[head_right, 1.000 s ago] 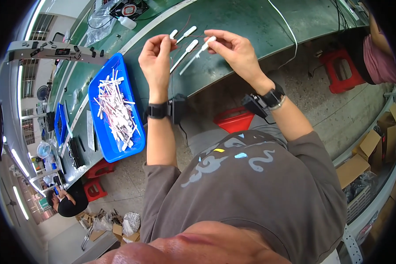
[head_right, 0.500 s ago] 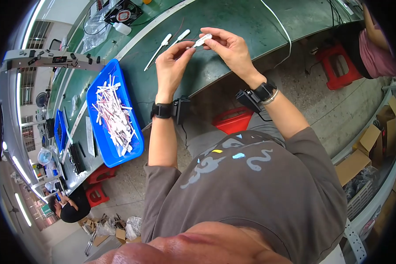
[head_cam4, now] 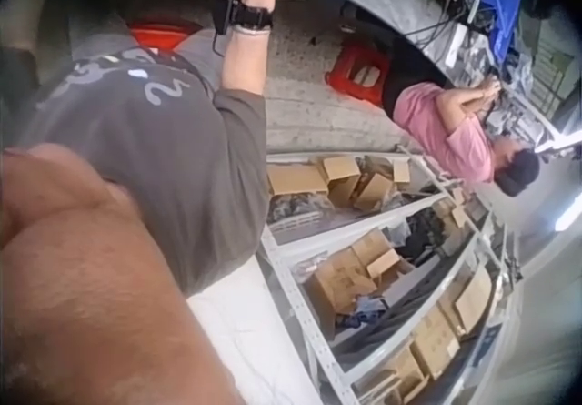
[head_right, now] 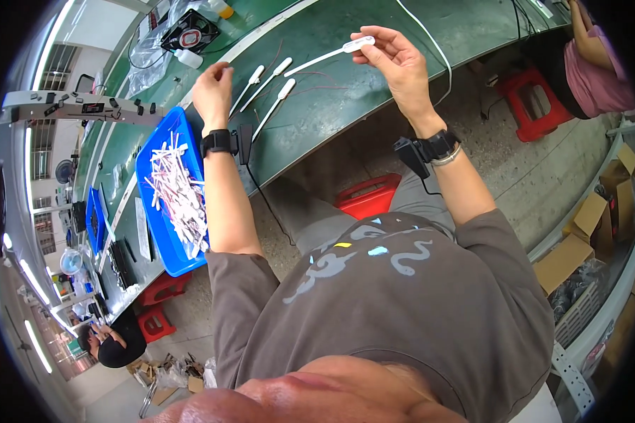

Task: Assembling and soldering small white electronic components at a manual workstation.

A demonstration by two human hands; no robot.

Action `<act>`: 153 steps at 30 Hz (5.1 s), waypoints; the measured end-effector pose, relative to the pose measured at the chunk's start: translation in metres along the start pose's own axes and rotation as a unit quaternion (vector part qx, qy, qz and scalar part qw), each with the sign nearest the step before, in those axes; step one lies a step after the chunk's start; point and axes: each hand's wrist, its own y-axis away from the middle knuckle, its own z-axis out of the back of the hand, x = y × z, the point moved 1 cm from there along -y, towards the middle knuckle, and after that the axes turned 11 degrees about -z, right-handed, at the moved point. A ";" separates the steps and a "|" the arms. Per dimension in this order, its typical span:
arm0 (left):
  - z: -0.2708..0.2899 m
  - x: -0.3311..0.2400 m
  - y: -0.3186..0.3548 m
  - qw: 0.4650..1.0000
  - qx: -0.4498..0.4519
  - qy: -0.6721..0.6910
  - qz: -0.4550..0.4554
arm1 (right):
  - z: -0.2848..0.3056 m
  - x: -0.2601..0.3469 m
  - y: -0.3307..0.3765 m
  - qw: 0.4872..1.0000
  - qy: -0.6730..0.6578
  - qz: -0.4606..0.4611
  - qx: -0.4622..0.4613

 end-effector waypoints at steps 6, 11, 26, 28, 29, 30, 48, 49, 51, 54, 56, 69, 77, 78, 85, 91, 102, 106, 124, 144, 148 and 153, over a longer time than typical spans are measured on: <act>0.001 -0.044 0.017 0.987 -0.057 -0.047 -0.141 | 0.007 0.008 0.003 0.998 -0.030 -0.042 0.026; 0.051 -0.102 0.069 0.975 0.045 0.170 -0.136 | -0.020 0.016 0.003 0.992 -0.057 -0.076 0.084; 0.305 0.080 0.235 0.933 -0.096 -0.196 0.286 | 0.016 -0.044 -0.007 0.981 0.149 -0.125 0.012; 0.330 0.156 0.267 0.908 -0.038 -0.275 0.314 | 0.021 -0.048 -0.010 0.984 0.122 -0.130 -0.006; 0.335 0.189 0.271 0.896 -0.007 -0.292 0.335 | 0.020 -0.048 -0.008 0.983 0.127 -0.130 -0.013; 0.347 0.225 0.284 0.885 0.007 -0.311 0.346 | 0.015 -0.048 -0.008 0.981 0.143 -0.130 0.001; 0.226 0.068 0.162 0.984 0.090 -0.079 -0.130 | 0.003 -0.047 -0.003 0.963 0.251 -0.097 0.014; 0.223 0.061 0.164 0.985 0.092 -0.076 -0.127 | 0.003 -0.047 -0.003 0.965 0.245 -0.096 0.013; 0.219 0.050 0.169 0.973 0.123 -0.140 -0.137 | 0.006 -0.048 0.001 0.968 0.231 -0.097 0.014; 0.226 0.042 0.194 0.954 0.210 -0.199 -0.080 | 0.007 -0.047 0.004 0.967 0.233 -0.099 0.020; 0.237 0.044 0.220 0.909 0.337 -0.243 0.044 | 0.002 -0.050 0.005 0.968 0.228 -0.104 0.029; 0.240 0.105 0.260 0.944 0.289 -0.158 -0.030 | -0.006 -0.031 0.003 0.978 0.173 -0.120 0.015; 0.281 0.063 0.221 0.958 0.201 0.029 0.201 | 0.056 0.042 -0.003 0.978 0.201 -0.050 -0.020; 0.285 0.064 0.220 0.965 0.127 0.083 0.213 | 0.071 0.045 -0.012 0.978 0.200 -0.042 -0.034; 0.276 0.066 0.188 0.920 -0.168 0.288 0.207 | 0.127 0.060 -0.021 0.969 0.209 -0.035 -0.126; 0.261 0.091 0.165 0.962 -0.131 0.114 0.212 | 0.178 0.060 -0.025 0.973 0.156 -0.076 -0.153; 0.238 0.034 0.142 0.939 -0.094 -0.330 -0.019 | 0.246 0.071 -0.142 0.956 0.144 -0.174 -0.188; 0.212 -0.051 0.131 0.967 -0.092 -0.208 -0.115 | 0.258 0.054 -0.207 0.942 0.182 -0.160 -0.232; 0.006 -0.120 0.117 0.982 0.080 0.160 -0.069 | 0.289 0.052 -0.226 0.932 -0.023 0.041 -0.359; -0.019 -0.108 0.133 0.983 0.032 0.170 -0.068 | 0.312 0.049 -0.189 0.944 0.122 -0.037 -0.305; -0.018 -0.110 0.131 0.982 0.042 0.173 -0.063 | 0.313 0.051 -0.177 0.949 0.172 -0.050 -0.261; -0.016 -0.111 0.130 0.983 0.035 0.172 -0.061 | 0.300 0.062 -0.165 0.948 0.201 -0.073 -0.236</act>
